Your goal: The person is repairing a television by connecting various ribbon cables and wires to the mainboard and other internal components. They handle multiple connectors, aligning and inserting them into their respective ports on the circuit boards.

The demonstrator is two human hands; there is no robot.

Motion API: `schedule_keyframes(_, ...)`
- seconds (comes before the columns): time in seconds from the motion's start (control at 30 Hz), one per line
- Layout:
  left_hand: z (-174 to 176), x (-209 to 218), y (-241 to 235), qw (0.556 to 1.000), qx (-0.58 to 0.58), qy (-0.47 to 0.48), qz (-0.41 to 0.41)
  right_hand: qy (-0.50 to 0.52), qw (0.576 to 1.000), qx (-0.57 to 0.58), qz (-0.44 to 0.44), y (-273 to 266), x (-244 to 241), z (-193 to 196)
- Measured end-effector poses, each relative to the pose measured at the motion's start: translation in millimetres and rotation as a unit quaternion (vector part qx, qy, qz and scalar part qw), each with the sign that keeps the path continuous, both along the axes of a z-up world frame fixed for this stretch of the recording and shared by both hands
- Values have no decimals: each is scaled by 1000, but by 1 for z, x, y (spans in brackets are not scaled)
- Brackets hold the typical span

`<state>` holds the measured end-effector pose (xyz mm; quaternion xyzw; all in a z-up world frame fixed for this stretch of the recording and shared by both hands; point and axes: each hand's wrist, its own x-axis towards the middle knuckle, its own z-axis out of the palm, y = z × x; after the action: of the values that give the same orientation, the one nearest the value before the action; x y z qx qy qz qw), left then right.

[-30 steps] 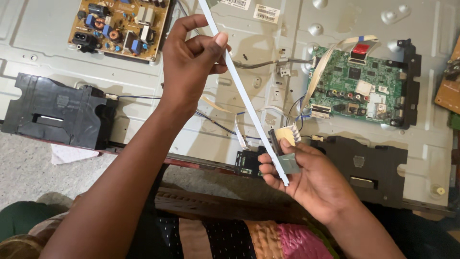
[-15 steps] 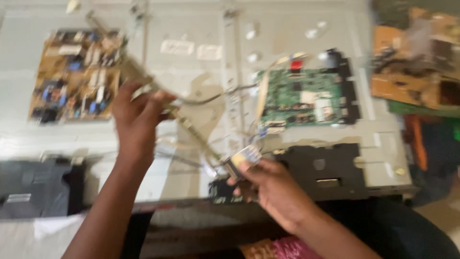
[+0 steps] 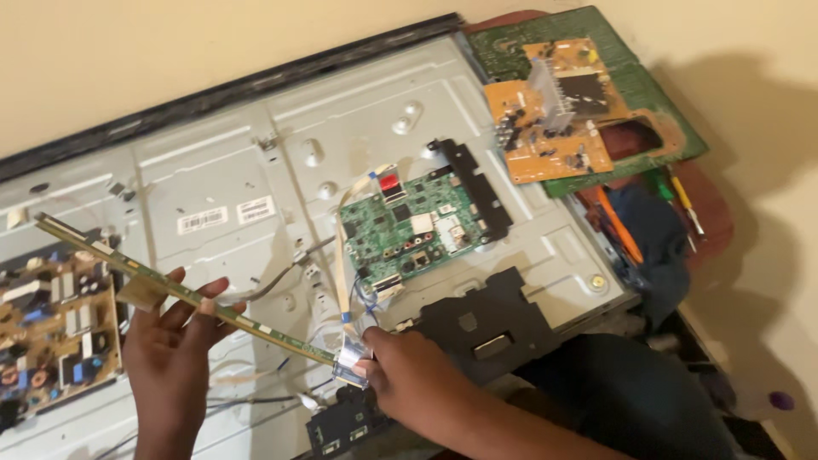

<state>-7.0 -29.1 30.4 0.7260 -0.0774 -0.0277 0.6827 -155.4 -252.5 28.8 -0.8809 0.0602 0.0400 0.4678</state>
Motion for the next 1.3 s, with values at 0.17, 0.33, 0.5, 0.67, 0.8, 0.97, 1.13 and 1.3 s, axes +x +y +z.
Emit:
schedule_keyframes(0.17, 5, -8, -17, 980, 153, -127, -7, 14, 999, -45, 6, -8, 2, 12)
schedule_keyframes(0.33, 10, -9, -21, 982, 99, -161, 8, 52, 997, -56, -17, -19, 7, 24)
schedule_keyframes(0.5, 21, -6, -17, 972, 92, -205, 71, 40, 997, -41, -53, -33, 15, 32)
schedule_keyframes(0.67, 30, -7, -14, 954, 69, -274, 96, -1, 993, -24, -114, -43, 21, 40)
schedule_keyframes(0.8, 32, -6, -13, 966, 75, -224, 104, -5, 992, -24, -123, -44, 22, 41)
schedule_keyframes(0.97, 32, -6, -14, 977, 50, -177, 106, -7, 991, -16, -129, -43, 22, 33)
schedule_keyframes(1.13, 34, -14, -19, 987, 12, -125, 100, -151, 978, -89, -117, -42, 22, 23)
schedule_keyframes(1.3, 40, -13, -14, 984, -117, -85, 106, 53, 994, -27, -97, -40, 25, 29)
